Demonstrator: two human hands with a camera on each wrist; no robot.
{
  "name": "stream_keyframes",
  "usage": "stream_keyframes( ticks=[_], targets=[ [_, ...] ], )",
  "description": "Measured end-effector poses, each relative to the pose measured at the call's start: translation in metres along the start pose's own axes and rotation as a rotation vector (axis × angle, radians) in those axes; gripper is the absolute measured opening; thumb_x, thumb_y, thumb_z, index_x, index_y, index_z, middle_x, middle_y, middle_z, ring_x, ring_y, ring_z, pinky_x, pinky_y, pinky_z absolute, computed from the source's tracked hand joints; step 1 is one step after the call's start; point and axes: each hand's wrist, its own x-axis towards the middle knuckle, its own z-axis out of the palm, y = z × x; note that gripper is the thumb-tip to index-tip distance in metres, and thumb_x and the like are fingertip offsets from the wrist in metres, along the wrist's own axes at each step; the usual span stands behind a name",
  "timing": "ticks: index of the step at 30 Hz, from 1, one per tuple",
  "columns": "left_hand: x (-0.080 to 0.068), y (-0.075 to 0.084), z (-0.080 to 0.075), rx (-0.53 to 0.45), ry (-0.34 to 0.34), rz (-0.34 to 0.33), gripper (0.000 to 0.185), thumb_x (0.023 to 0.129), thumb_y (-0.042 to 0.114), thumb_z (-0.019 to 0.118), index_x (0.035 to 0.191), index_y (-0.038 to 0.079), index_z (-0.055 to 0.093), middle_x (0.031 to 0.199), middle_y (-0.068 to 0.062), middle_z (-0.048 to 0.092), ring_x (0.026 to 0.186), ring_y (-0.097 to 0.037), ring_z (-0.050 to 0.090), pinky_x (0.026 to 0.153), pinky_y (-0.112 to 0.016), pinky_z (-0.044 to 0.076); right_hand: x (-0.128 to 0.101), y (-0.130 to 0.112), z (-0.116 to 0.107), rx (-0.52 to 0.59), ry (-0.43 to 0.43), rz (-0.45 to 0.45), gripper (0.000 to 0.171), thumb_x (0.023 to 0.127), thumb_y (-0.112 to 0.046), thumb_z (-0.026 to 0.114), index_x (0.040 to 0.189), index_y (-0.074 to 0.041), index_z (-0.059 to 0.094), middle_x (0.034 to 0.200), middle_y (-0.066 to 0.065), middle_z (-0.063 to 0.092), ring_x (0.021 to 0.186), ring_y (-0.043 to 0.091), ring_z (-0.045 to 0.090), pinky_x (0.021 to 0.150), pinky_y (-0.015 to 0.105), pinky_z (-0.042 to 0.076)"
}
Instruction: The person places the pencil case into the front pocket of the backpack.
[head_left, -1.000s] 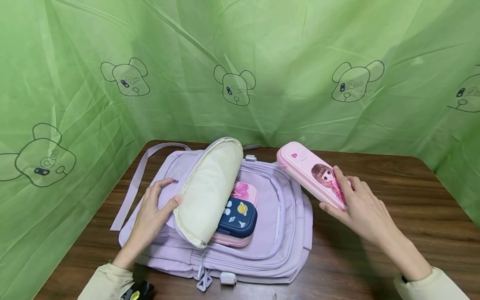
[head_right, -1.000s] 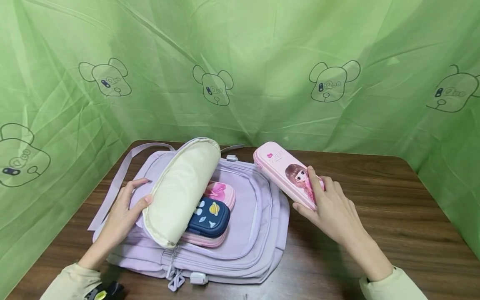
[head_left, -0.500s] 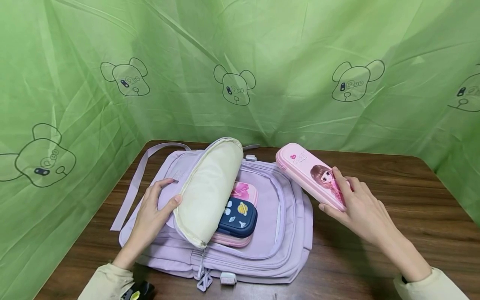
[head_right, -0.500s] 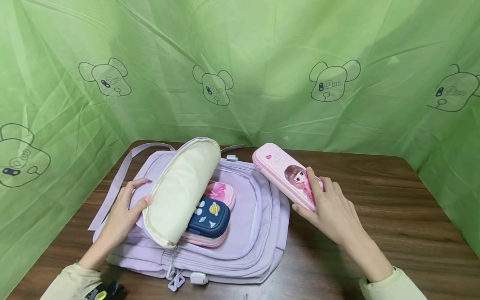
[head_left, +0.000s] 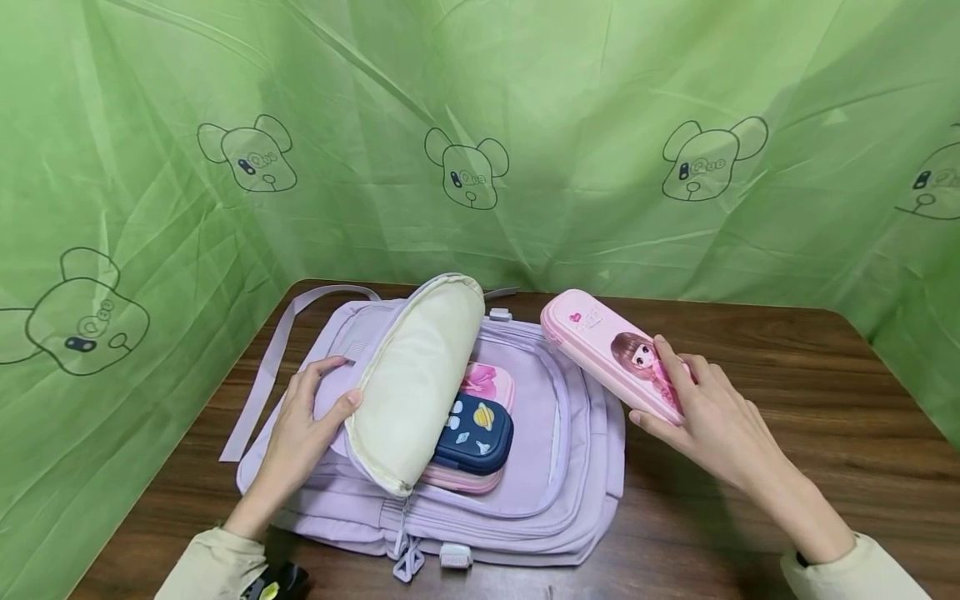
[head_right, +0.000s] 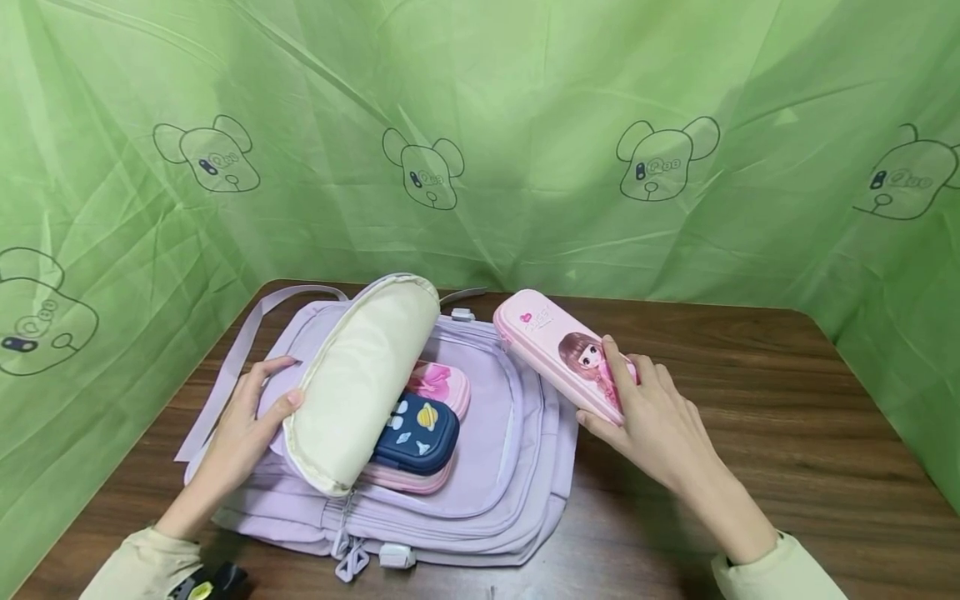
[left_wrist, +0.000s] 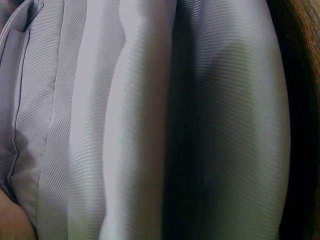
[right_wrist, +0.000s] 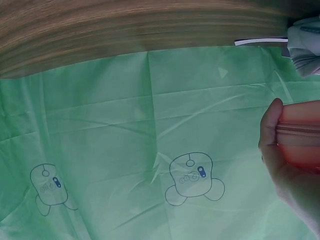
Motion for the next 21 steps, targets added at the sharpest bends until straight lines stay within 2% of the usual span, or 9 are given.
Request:
stream_keyframes(
  ticks=[12,21],
  targets=[
    [-0.001,-0.0004,-0.0013,0.005,0.001,-0.016,0.05,0.089,0.033,0.061,0.133,0.015,0.046,0.133,-0.018,0.039,0.125,-0.038,0.034,0.093,-0.062,0.026,0.0023,-0.0028,0.0059,0.007,0.028,-0.055,0.096,0.074,-0.047,0.073,0.148,-0.012,0.024,0.108,0.016,0.05,0.091,0.031,0.049,0.055,0.051,0.047],
    [0.0003,-0.0003,0.0006,-0.001,-0.009,-0.02,0.05,0.089,0.033,0.061,0.133,0.015,0.046,0.134,-0.018,0.038,0.125,-0.039,0.033,0.093,-0.063,0.026,-0.0012,-0.0044,0.0061,0.008,0.008,-0.042,0.096,0.074,-0.048,0.073,0.148,-0.014,0.024,0.108,0.013,0.05,0.09,0.029,0.049,0.05,0.047,0.047]
  ],
)
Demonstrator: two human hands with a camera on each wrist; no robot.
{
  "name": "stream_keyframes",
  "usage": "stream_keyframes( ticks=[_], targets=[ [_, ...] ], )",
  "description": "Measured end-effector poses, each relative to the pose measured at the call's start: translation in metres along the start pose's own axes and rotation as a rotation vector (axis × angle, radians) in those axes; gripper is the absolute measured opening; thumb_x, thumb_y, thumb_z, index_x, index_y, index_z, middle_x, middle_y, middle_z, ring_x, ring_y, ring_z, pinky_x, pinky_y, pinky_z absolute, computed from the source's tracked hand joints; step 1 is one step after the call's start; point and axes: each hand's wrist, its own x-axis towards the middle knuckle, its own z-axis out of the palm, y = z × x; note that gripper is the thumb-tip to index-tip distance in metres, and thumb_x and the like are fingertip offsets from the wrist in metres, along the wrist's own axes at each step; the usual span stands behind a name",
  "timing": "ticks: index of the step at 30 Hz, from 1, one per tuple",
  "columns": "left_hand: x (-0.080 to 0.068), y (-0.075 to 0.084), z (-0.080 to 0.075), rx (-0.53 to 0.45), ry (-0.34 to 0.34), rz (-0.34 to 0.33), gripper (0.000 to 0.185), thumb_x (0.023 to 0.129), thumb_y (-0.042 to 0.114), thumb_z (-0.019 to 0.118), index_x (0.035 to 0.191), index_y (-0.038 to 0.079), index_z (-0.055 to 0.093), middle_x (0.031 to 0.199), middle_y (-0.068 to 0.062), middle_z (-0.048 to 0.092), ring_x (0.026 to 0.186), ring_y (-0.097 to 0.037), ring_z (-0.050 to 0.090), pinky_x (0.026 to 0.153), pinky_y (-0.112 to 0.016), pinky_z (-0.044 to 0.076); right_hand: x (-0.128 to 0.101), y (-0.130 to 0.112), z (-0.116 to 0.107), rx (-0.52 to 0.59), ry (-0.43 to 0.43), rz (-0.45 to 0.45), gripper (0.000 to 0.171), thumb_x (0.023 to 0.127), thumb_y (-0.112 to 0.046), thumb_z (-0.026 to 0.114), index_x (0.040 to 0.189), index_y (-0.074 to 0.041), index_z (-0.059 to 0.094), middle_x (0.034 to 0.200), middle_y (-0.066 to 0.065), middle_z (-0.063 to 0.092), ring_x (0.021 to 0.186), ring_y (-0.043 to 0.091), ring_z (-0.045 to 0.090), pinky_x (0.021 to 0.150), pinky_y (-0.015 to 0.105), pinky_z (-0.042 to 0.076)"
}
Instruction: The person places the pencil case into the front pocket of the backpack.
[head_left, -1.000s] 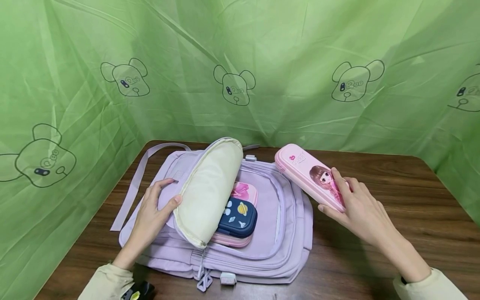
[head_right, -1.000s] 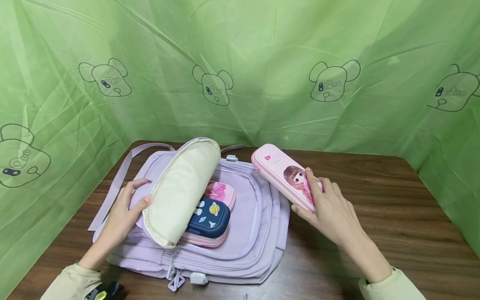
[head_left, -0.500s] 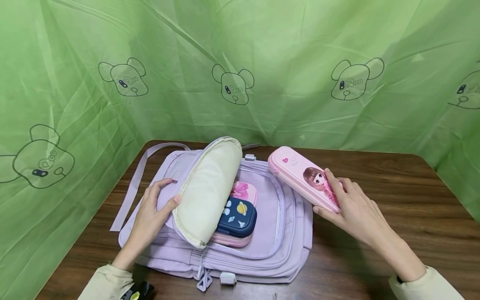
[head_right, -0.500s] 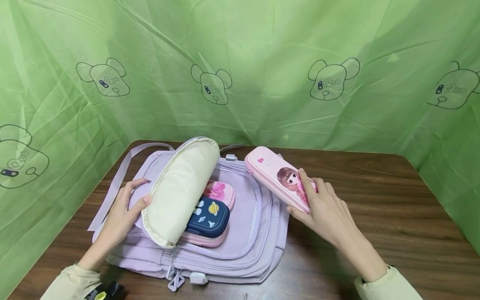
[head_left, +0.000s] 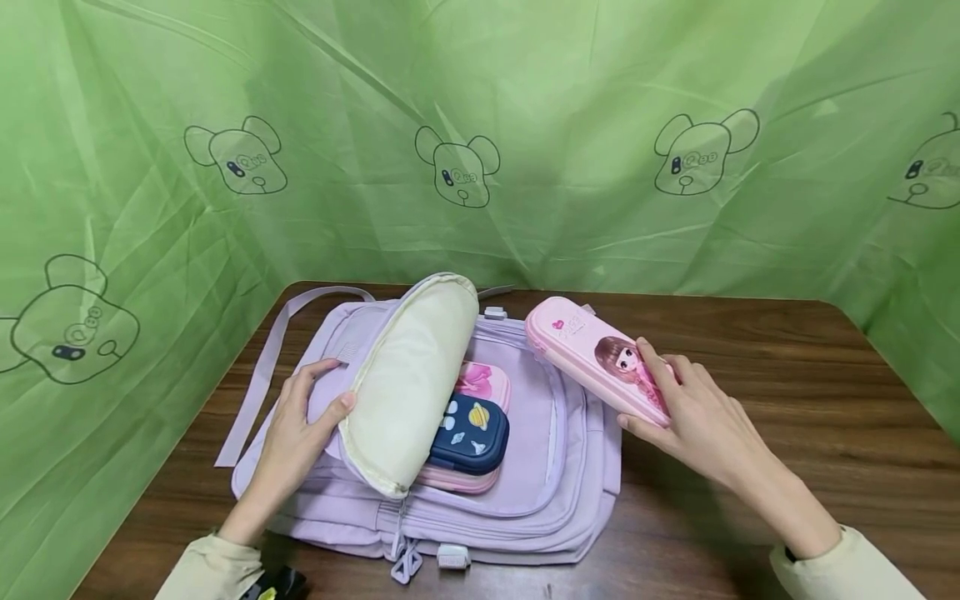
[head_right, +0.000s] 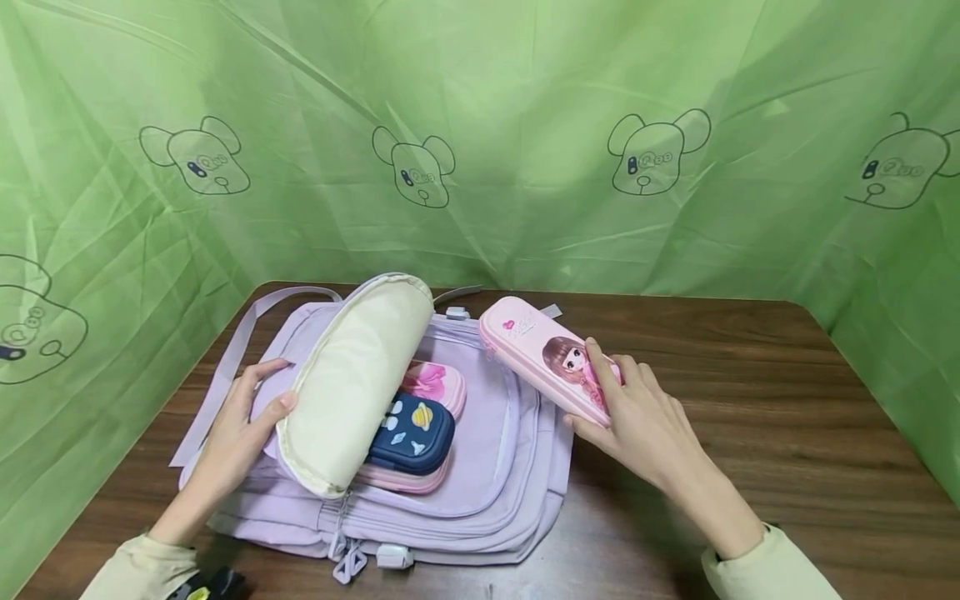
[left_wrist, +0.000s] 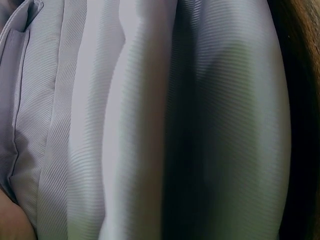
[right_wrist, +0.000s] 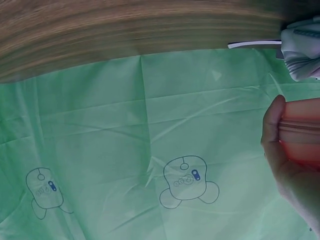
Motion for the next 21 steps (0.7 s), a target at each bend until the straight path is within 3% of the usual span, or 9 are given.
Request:
stream_keyframes(
  ticks=[21],
  targets=[
    [-0.0001,-0.0008,0.0006,0.005,0.016,0.012,0.05,0.089,0.032,0.061,0.132,0.013,0.046,0.132,-0.018,0.04,0.124,-0.037,0.034,0.093,-0.061,0.028,-0.0018,-0.0045,0.0043,0.016,-0.001,-0.015,0.096,0.074,-0.049,0.073,0.149,-0.015,0.024,0.106,0.013,0.051,0.087,0.027,0.049,0.048,0.044,0.047]
  ],
)
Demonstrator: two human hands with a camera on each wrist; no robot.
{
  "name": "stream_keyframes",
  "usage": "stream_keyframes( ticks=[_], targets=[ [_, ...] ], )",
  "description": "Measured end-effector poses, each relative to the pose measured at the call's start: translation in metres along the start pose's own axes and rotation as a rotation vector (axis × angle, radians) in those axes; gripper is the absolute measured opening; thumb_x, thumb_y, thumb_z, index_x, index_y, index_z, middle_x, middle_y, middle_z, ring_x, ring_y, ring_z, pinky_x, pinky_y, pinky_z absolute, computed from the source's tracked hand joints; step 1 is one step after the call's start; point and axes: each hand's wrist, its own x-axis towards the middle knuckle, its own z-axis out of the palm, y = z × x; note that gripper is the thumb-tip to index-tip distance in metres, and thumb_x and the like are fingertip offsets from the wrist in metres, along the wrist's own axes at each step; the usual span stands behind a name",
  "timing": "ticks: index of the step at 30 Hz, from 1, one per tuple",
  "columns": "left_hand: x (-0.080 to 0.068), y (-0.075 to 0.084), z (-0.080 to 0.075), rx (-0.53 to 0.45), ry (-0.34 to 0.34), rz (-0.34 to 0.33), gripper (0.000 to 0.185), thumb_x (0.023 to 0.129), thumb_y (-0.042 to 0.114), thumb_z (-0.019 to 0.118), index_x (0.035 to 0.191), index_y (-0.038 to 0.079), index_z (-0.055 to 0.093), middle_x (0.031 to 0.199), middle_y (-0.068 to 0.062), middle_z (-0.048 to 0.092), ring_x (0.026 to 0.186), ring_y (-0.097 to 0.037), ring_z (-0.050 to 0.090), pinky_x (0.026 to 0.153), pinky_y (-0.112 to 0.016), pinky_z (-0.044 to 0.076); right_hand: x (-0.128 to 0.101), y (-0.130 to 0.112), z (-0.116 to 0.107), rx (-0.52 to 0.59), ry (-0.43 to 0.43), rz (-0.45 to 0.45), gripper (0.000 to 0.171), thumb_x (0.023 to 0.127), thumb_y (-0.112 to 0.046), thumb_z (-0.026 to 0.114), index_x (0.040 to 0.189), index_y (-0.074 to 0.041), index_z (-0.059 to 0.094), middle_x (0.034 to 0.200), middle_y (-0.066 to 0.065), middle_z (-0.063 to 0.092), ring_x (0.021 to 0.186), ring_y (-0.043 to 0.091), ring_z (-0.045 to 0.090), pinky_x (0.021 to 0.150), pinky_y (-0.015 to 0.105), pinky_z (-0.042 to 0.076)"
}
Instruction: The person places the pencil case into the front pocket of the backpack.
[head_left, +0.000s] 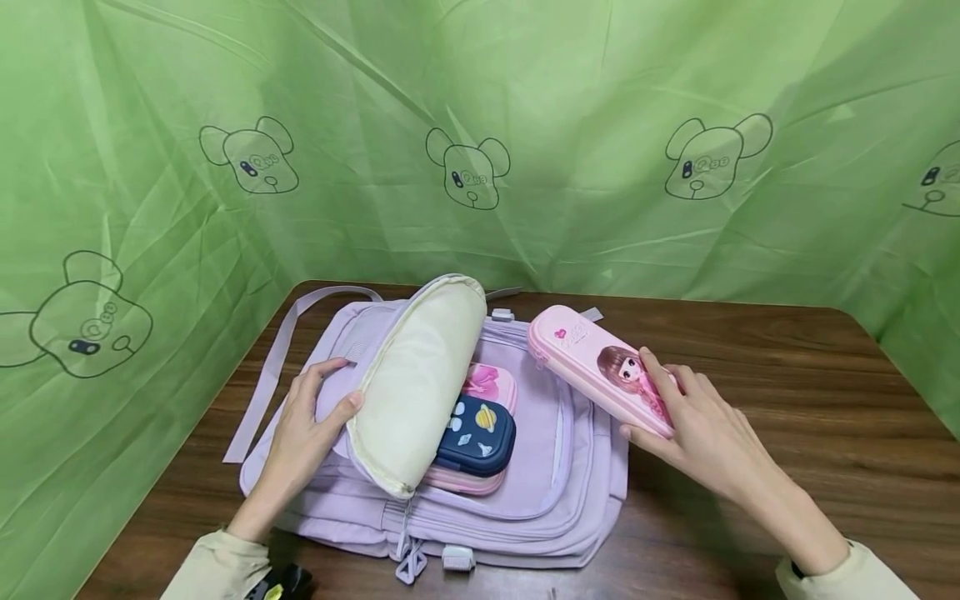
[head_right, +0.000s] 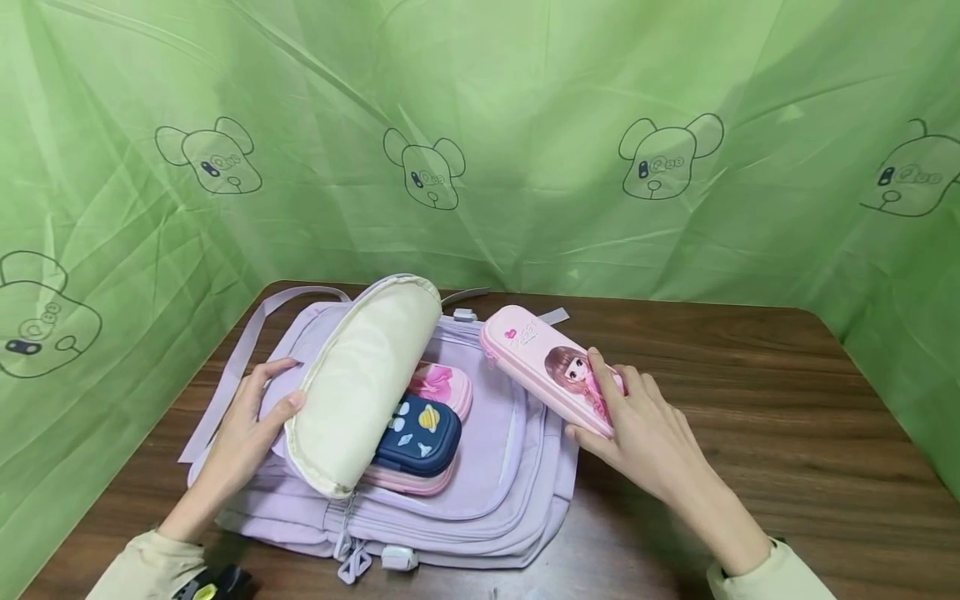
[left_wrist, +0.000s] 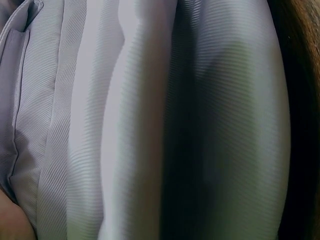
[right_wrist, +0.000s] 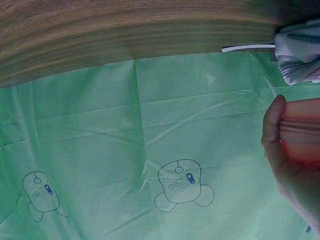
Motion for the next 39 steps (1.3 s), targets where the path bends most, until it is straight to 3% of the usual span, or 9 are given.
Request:
stream_keyframes(
  ticks=[13,39],
  targets=[
    [0.0,0.0,0.0,0.0,0.001,0.004,0.05,0.089,0.032,0.061,0.133,0.014,0.046,0.131,-0.017,0.041,0.124,-0.037,0.035,0.092,-0.061,0.028,0.0,-0.004,0.003,-0.001,-0.017,-0.004,0.096,0.074,-0.049,0.073,0.149,-0.018,0.023,0.109,0.012,0.05,0.089,0.025,0.049,0.045,0.042,0.046],
    [0.0,0.0,-0.001,0.005,-0.011,0.018,0.049,0.089,0.032,0.061,0.132,0.014,0.046,0.13,-0.015,0.042,0.124,-0.034,0.034,0.093,-0.06,0.028,0.006,-0.014,0.017,0.039,-0.039,-0.067,0.093,0.071,-0.053,0.073,0.146,-0.017,0.031,0.117,0.011,0.051,0.101,0.028,0.049,0.054,0.048,0.049]
  ],
)
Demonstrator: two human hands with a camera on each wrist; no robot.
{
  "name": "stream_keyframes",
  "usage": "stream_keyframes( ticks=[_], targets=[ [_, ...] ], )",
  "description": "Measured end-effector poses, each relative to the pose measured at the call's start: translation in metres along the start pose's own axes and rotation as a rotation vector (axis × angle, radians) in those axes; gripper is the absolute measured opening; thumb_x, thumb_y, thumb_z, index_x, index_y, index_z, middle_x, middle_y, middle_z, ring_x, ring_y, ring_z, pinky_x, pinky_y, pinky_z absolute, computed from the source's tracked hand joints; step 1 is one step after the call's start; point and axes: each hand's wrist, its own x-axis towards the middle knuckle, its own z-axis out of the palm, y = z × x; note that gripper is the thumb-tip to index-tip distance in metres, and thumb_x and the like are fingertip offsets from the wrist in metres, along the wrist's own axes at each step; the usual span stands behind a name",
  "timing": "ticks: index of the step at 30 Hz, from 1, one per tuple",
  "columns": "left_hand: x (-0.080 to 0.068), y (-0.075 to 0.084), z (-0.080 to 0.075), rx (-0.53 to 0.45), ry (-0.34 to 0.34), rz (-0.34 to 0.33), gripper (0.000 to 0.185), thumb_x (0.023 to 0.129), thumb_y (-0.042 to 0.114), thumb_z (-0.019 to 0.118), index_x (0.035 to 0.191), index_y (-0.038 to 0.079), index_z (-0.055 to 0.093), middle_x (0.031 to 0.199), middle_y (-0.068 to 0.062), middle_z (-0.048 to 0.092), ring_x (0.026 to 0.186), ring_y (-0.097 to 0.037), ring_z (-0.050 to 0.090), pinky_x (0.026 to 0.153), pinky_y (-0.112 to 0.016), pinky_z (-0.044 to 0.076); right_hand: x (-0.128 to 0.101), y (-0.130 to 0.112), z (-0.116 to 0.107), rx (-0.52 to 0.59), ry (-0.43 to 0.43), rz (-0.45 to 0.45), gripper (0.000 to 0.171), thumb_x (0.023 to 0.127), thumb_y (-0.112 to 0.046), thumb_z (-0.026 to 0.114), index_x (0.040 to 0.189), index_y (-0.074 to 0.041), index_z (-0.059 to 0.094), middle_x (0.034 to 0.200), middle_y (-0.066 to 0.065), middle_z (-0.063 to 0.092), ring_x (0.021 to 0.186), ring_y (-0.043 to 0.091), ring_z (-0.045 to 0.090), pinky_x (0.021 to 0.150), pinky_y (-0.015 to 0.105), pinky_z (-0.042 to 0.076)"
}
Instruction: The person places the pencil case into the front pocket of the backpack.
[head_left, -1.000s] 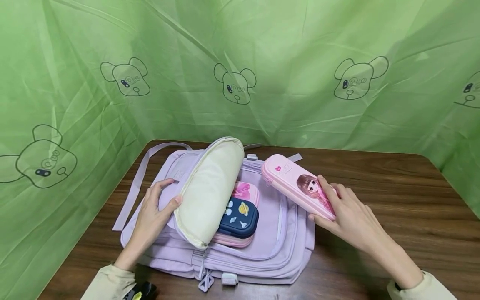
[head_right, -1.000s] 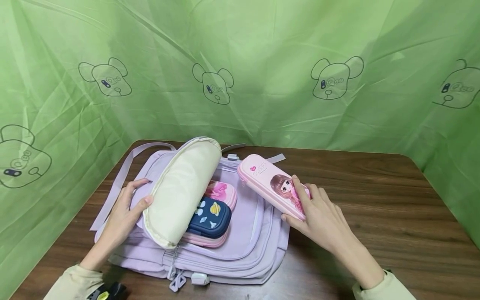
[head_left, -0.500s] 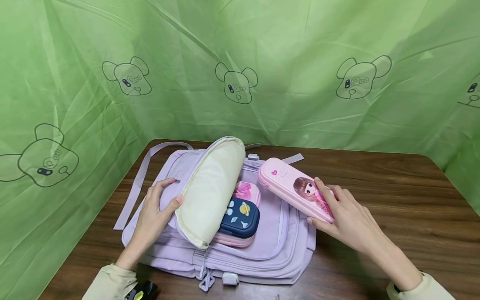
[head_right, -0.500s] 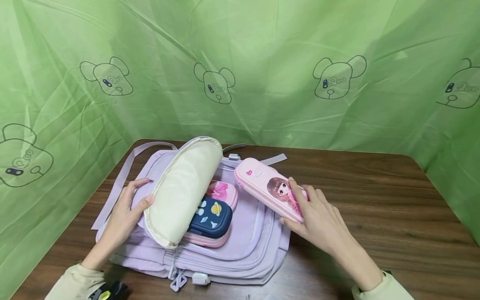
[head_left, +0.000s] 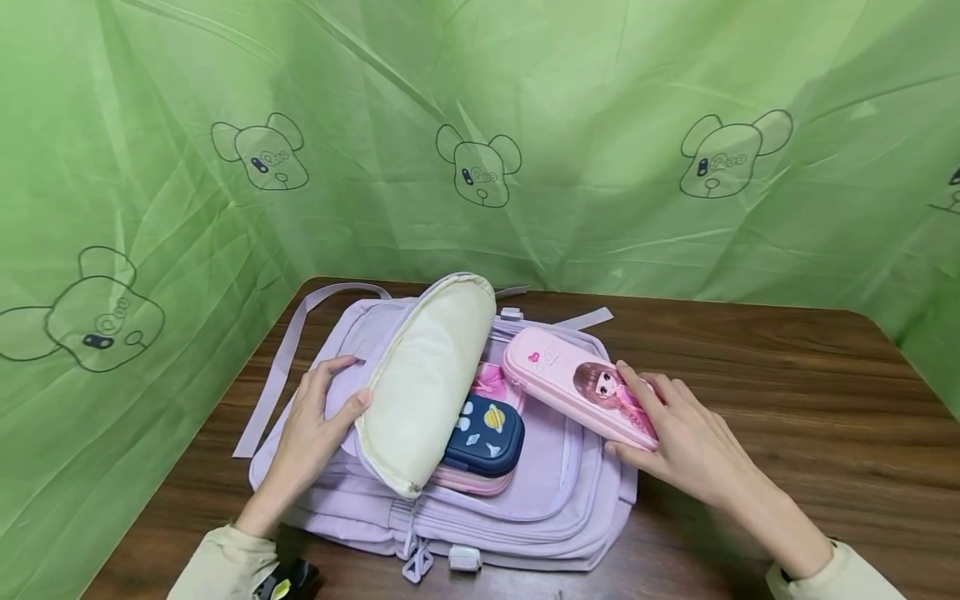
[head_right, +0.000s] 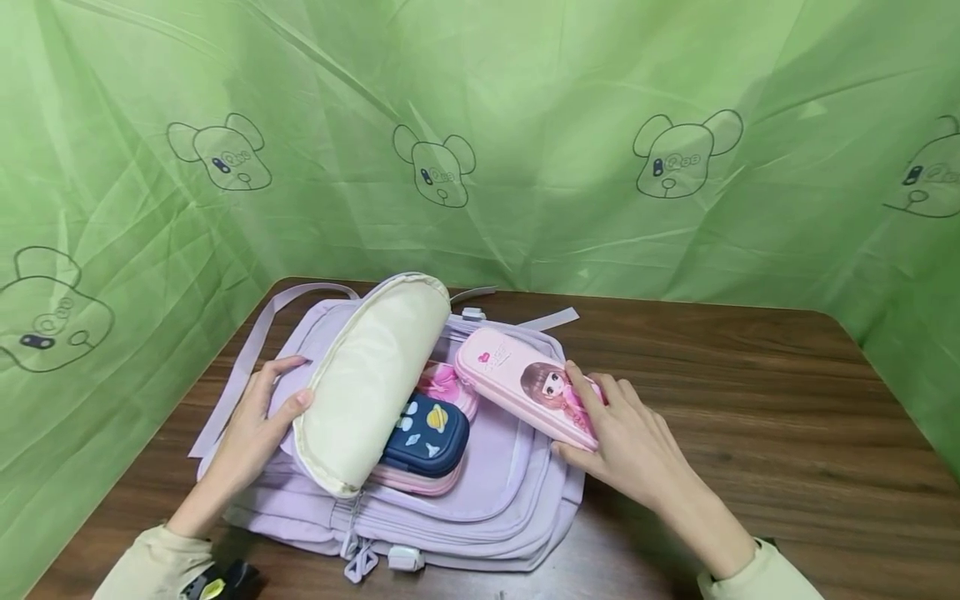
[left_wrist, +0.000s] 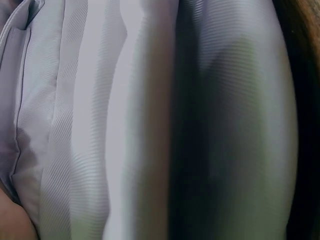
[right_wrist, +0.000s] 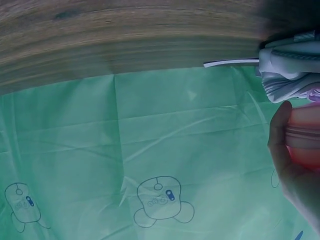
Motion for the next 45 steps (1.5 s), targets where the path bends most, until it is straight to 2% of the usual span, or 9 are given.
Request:
stream_keyframes(
  ticks=[7,12,17,22,30,35,45],
  targets=[
    [0.0,0.0,0.0,0.02,-0.008,-0.015,0.049,0.089,0.033,0.061,0.132,0.014,0.046,0.131,-0.015,0.041,0.123,-0.036,0.035,0.092,-0.059,0.029,0.006,0.0,0.003,0.048,0.045,-0.048,0.089,0.069,-0.049,0.076,0.14,-0.01,0.04,0.128,0.01,0.047,0.111,0.026,0.046,0.064,0.051,0.051],
    [0.003,0.0,-0.003,0.041,-0.037,-0.009,0.049,0.09,0.035,0.059,0.131,0.014,0.046,0.135,-0.012,0.043,0.127,-0.035,0.035,0.095,-0.058,0.029,0.012,-0.001,0.007,0.063,0.079,-0.116,0.085,0.066,-0.047,0.078,0.135,-0.008,0.047,0.126,0.006,0.048,0.112,0.022,0.046,0.071,0.048,0.051],
    [0.009,0.0,-0.007,0.078,-0.091,-0.026,0.047,0.088,0.041,0.059,0.127,0.018,0.047,0.136,-0.012,0.046,0.126,-0.037,0.038,0.094,-0.059,0.032,0.02,-0.001,0.011,0.078,0.063,-0.163,0.086,0.067,-0.049,0.078,0.136,-0.008,0.046,0.127,0.006,0.047,0.113,0.021,0.045,0.078,0.046,0.049],
    [0.015,-0.004,-0.008,0.025,-0.126,-0.014,0.045,0.087,0.037,0.062,0.123,0.016,0.047,0.133,-0.014,0.047,0.124,-0.037,0.039,0.096,-0.057,0.031,0.026,-0.001,0.013,0.096,0.045,-0.172,0.087,0.067,-0.047,0.079,0.137,-0.009,0.046,0.127,0.007,0.047,0.112,0.021,0.045,0.081,0.047,0.048],
    [0.012,-0.009,-0.007,0.011,-0.092,0.014,0.044,0.085,0.033,0.064,0.122,0.017,0.047,0.132,-0.012,0.05,0.121,-0.039,0.043,0.095,-0.056,0.032,0.034,-0.002,0.018,0.141,0.034,-0.191,0.086,0.066,-0.042,0.081,0.136,-0.006,0.046,0.128,0.009,0.047,0.112,0.024,0.046,0.087,0.046,0.044],
    [0.007,-0.01,-0.004,0.012,-0.076,0.021,0.045,0.084,0.032,0.065,0.122,0.017,0.048,0.13,-0.011,0.051,0.119,-0.039,0.045,0.092,-0.056,0.035,0.036,-0.005,0.021,0.167,0.015,-0.188,0.087,0.065,-0.041,0.082,0.136,-0.005,0.047,0.128,0.009,0.048,0.111,0.024,0.046,0.087,0.046,0.045],
    [0.01,-0.01,-0.004,-0.01,-0.06,0.026,0.045,0.083,0.032,0.066,0.122,0.017,0.048,0.13,-0.008,0.051,0.121,-0.036,0.044,0.095,-0.055,0.033,0.055,-0.012,0.024,0.203,-0.003,-0.23,0.086,0.066,-0.04,0.083,0.137,-0.007,0.046,0.129,0.011,0.047,0.113,0.027,0.046,0.089,0.047,0.044]
  ],
)
